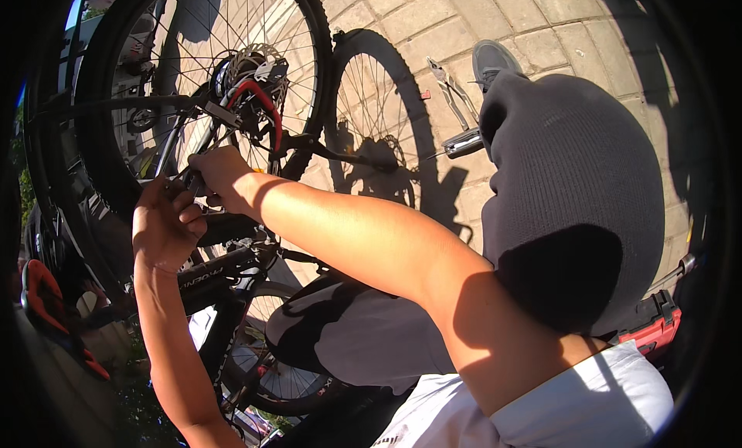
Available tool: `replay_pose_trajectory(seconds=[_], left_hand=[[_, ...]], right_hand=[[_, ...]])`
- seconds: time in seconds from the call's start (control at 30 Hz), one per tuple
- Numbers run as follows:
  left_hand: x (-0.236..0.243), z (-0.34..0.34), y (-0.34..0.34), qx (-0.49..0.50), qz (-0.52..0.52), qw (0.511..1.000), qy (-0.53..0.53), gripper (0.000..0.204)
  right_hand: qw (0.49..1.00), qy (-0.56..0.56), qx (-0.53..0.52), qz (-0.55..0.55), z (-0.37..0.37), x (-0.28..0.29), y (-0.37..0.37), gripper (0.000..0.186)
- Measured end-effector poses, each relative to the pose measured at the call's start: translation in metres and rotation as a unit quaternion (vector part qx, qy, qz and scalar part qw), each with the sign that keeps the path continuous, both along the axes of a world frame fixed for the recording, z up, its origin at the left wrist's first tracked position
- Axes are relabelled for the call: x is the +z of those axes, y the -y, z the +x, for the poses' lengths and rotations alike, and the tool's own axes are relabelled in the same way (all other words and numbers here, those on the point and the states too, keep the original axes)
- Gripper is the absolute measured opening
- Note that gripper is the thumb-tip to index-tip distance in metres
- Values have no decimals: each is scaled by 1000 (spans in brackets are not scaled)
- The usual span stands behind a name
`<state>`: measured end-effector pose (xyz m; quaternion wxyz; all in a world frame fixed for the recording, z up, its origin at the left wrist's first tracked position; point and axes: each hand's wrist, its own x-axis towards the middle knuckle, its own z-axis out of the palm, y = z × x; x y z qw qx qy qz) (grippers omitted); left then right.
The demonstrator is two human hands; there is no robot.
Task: The person sits on the ground and works on the rear derailleur and chain of a bicycle. They use pliers to manipulate the chain and adjust the derailleur, then rotate the pedals to test the chain movement.
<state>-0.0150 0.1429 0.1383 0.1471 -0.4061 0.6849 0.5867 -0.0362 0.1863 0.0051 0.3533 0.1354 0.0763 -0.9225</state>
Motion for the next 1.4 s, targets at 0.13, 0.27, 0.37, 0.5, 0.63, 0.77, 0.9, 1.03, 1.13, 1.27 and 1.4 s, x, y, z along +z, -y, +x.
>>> replay_pose_trajectory(seconds=[0.13,0.27,0.37,0.5,0.63,0.77,0.9,1.03,1.13,1.27,1.4], left_hand=[[3,-9,5,-13,-17,1000,20,26],[-2,-8,5,-24,-69,997,4,24],[-6,-6,9,-24,-98,995,-9,21],[-12,-4,11,-58,-144,988,-22,20],[-15,-1,18,-90,-182,979,-32,21],[-19,-2,25,-131,-211,967,-47,22],[-17,-1,27,-124,-202,971,-43,27],[-15,3,6,-36,-130,990,-40,28],[-16,0,16,4,-17,996,-86,23],[-16,19,16,68,30,992,-98,23],[-1,30,34,114,100,967,-207,32]], right_hand=[[1000,17,10,-5,-8,-8,-3,31],[999,33,13,-22,-10,-11,4,32],[999,25,12,-30,-10,-13,9,31],[999,21,11,-45,-12,-17,9,29],[998,14,24,-48,-12,-17,6,29],[999,-5,13,-47,-13,-22,4,28],[997,4,32,-70,-13,-22,0,26],[998,44,40,-35,-12,-21,-4,21],[997,44,37,-48,-14,-22,-2,19],[997,22,71,-17,-8,-16,-1,22],[983,-107,131,72,-1,-23,-4,27]])
